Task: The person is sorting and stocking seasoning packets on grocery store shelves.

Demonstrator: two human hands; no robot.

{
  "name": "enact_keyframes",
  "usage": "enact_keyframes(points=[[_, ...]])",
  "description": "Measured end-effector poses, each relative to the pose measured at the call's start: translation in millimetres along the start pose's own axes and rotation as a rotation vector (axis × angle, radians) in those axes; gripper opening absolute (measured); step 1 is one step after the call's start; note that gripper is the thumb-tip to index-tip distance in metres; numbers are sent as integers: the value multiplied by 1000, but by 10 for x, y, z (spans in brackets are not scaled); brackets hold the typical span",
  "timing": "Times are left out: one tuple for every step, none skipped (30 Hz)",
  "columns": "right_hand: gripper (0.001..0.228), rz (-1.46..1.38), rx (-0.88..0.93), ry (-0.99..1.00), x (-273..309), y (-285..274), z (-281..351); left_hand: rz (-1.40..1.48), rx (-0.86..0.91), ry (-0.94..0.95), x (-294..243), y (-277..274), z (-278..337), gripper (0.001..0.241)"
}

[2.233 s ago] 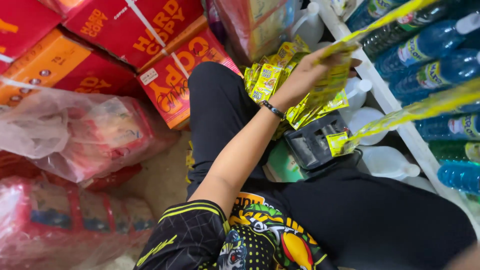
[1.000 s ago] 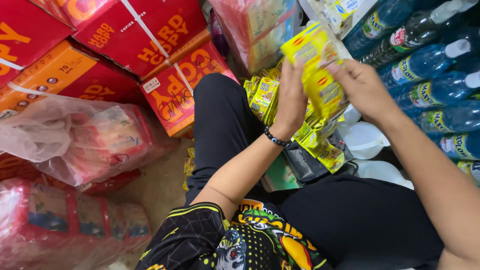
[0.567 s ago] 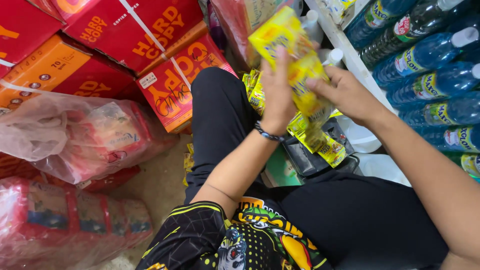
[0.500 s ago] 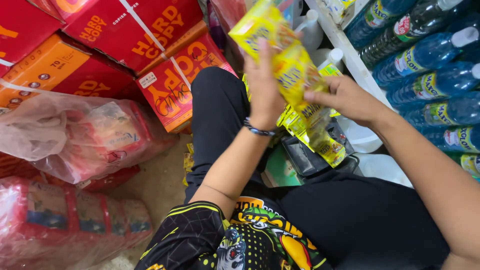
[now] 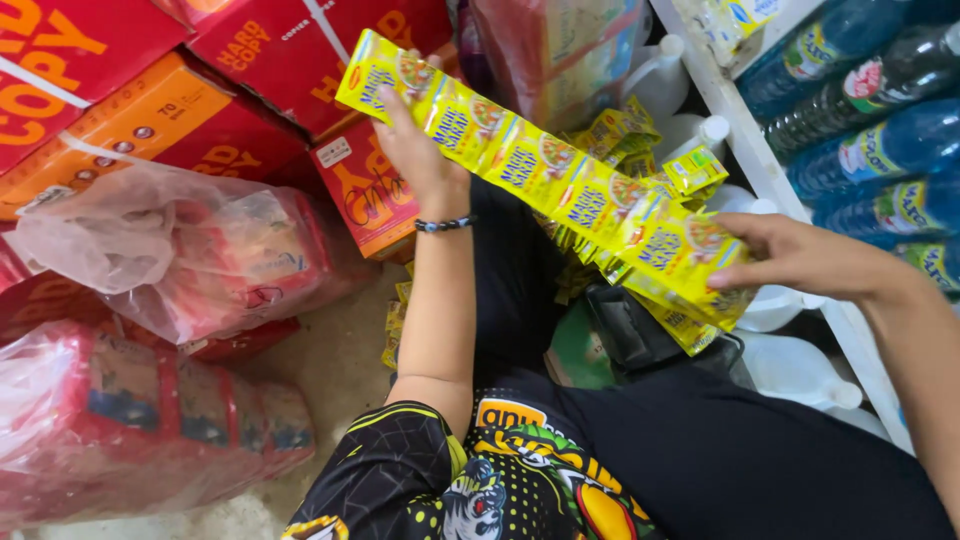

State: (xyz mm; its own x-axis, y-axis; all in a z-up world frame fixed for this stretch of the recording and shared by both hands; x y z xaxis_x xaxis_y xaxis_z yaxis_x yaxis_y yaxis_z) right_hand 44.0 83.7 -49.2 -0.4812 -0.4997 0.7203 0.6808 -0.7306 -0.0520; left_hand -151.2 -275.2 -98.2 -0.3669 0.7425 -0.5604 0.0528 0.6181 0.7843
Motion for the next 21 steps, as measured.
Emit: enact_keyframes(points=[[66, 6, 4, 0, -45, -32, 40, 0, -4, 7, 48, 8, 18, 44], [63, 12, -37, -7, -83, -85, 88, -47, 15, 31, 81, 21, 44, 43], [61, 17, -78, -13, -122, -139, 136, -95, 33, 55, 116, 33, 71, 41], [61, 21, -75, -9, -71, -128, 202, -94, 27, 57, 148, 91, 128, 41], [59, 18, -85, -72, 7, -125, 273, -119, 88, 54, 186, 185, 180, 40], [58, 14, -98, -133, 83, -120, 356, -141, 150, 48, 234, 286, 237, 38], [58, 16, -98, -128, 88, -122, 393, -138, 146, 48, 266, 346, 311, 38], [59, -2, -131, -195, 116, -136, 446, -155, 188, -9, 331, 434, 384, 38], [61, -20, -165, -262, 143, -151, 505, -172, 231, -66, 395, 525, 461, 37], [61, -17, -167, -258, 221, -129, 520, -167, 229, -66, 420, 592, 558, 37], [59, 22, -199, -300, 325, -117, 548, -261, 261, -142, 477, 674, 658, 39], [57, 61, -230, -343, 427, -106, 577, -356, 293, -217, 535, 755, 760, 41], [57, 65, -232, -340, 440, -102, 533, -352, 291, -216, 539, 833, 850, 41], [57, 79, -265, -398, 483, -114, 512, -301, 341, -318, 603, 938, 945, 44], [57, 94, -297, -455, 527, -124, 495, -249, 392, -419, 662, 1047, 1048, 47], [57, 99, -303, -455, 593, -84, 450, -243, 396, -416, 694, 1053, 1100, 47], [53, 60, -311, -532, 683, -50, 424, -259, 464, -388, 718, 1093, 1154, 49], [50, 21, -317, -612, 776, -23, 396, -276, 533, -359, 744, 1136, 1198, 50], [50, 28, -323, -614, 838, 2, 345, -271, 538, -353, 709, 1186, 1218, 50], [50, 27, -351, -641, 902, 22, 301, -305, 538, -360, 677, 1222, 1243, 52], [49, 26, -379, -667, 964, 42, 256, -339, 538, -367, 644, 1255, 1268, 54]])
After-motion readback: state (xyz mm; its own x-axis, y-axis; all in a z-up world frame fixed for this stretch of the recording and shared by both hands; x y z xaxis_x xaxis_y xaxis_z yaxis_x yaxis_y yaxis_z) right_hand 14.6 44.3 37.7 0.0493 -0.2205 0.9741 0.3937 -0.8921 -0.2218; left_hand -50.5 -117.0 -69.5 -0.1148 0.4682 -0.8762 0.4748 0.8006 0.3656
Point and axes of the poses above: each hand's wrist, its own z-axis away from the middle knuckle, its own y-axis out of the palm, x = y × z, the point moved 5 cm from there along -z, towards the middle knuckle, and after that the axes turned 13 degrees about x, right-handed, at the moved point
